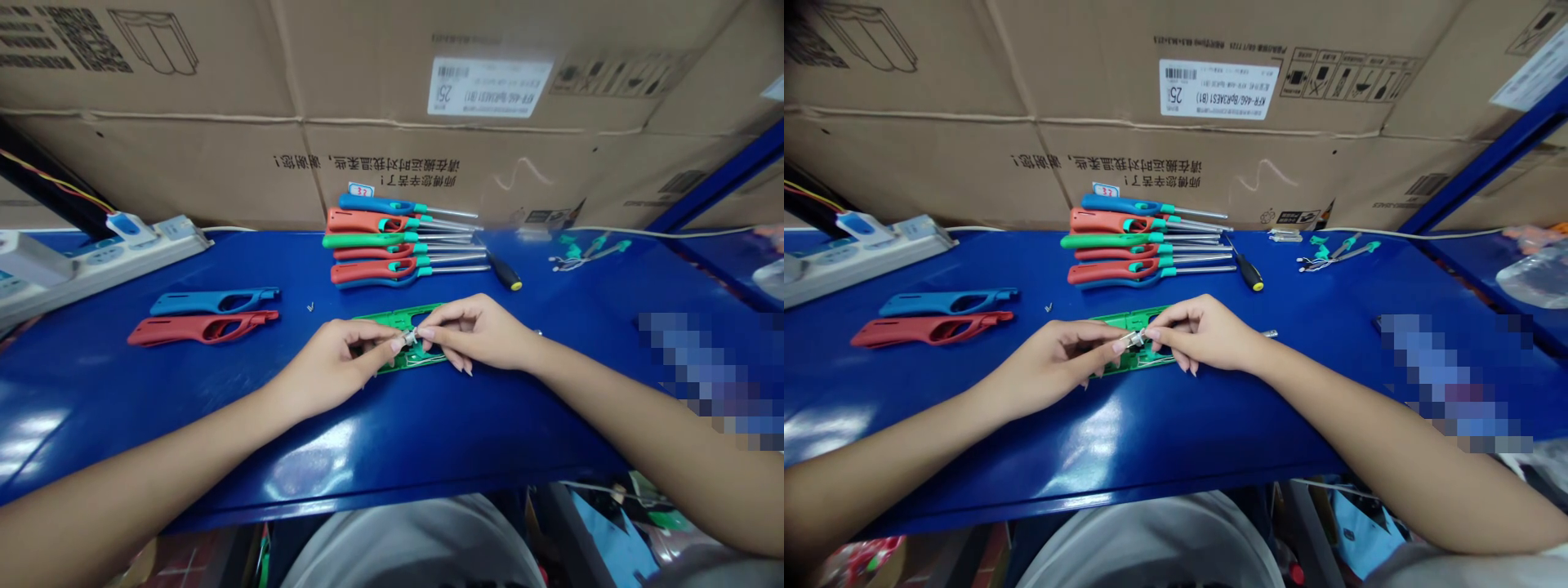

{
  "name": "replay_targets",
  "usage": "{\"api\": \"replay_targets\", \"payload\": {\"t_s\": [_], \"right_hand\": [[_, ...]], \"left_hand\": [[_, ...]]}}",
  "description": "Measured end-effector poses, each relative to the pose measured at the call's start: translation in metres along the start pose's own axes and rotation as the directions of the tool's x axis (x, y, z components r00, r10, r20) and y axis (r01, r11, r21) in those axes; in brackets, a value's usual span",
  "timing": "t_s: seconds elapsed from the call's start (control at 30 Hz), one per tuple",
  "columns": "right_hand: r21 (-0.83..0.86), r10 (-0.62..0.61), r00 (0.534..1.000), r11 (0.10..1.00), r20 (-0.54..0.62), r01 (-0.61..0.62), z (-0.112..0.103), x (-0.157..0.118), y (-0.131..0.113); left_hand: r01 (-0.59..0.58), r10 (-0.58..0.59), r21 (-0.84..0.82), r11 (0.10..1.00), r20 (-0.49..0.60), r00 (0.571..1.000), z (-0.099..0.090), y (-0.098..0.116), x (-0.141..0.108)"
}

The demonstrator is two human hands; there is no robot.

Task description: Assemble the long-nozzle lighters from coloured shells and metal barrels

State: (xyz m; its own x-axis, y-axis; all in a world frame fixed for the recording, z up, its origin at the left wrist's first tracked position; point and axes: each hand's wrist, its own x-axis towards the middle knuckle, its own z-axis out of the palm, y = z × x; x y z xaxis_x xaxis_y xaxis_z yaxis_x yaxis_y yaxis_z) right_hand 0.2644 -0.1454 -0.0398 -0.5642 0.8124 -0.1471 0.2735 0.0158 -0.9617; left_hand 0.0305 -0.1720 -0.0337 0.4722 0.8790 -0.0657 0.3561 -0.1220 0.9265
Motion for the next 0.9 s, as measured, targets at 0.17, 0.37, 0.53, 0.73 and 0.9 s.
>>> {"api": "replay_targets", "payload": {"t_s": [0.17, 0.37, 0.53, 0.73, 0.9], "right_hand": [[0.004, -0.067, 0.997, 0.998, -0.044, 0.067, 0.0011, 0.0008, 0.0041], [0.035, -0.003, 0.999, 0.999, -0.045, 0.005, 0.0009, 0.0007, 0.0028], [0.031, 0.010, 0.998, 0.999, -0.059, -0.008, 0.0020, 0.0003, 0.0025], [0.056, -0.022, 0.998, 0.998, -0.063, 0.026, 0.0052, -0.0007, -0.0007], [0.047, -0.025, 0.998, 0.998, -0.056, 0.028, 0.0038, -0.0006, -0.0018]], "left_hand": [[0.007, -0.007, 0.000, 1.000, 0.008, 1.000, -0.0003, 0.0005, 0.0001], [0.014, -0.014, 0.014, 1.000, 0.005, 1.000, 0.0002, 0.0017, -0.0009], [-0.014, 0.014, 0.016, 1.000, 0.009, 1.000, 0.0014, -0.0010, -0.0005], [-0.044, 0.044, 0.014, 0.999, 0.020, 0.999, 0.0045, -0.0020, 0.0005], [-0.067, 0.067, 0.048, 0.997, -0.003, 0.998, 0.0055, 0.0010, -0.0026]]}}
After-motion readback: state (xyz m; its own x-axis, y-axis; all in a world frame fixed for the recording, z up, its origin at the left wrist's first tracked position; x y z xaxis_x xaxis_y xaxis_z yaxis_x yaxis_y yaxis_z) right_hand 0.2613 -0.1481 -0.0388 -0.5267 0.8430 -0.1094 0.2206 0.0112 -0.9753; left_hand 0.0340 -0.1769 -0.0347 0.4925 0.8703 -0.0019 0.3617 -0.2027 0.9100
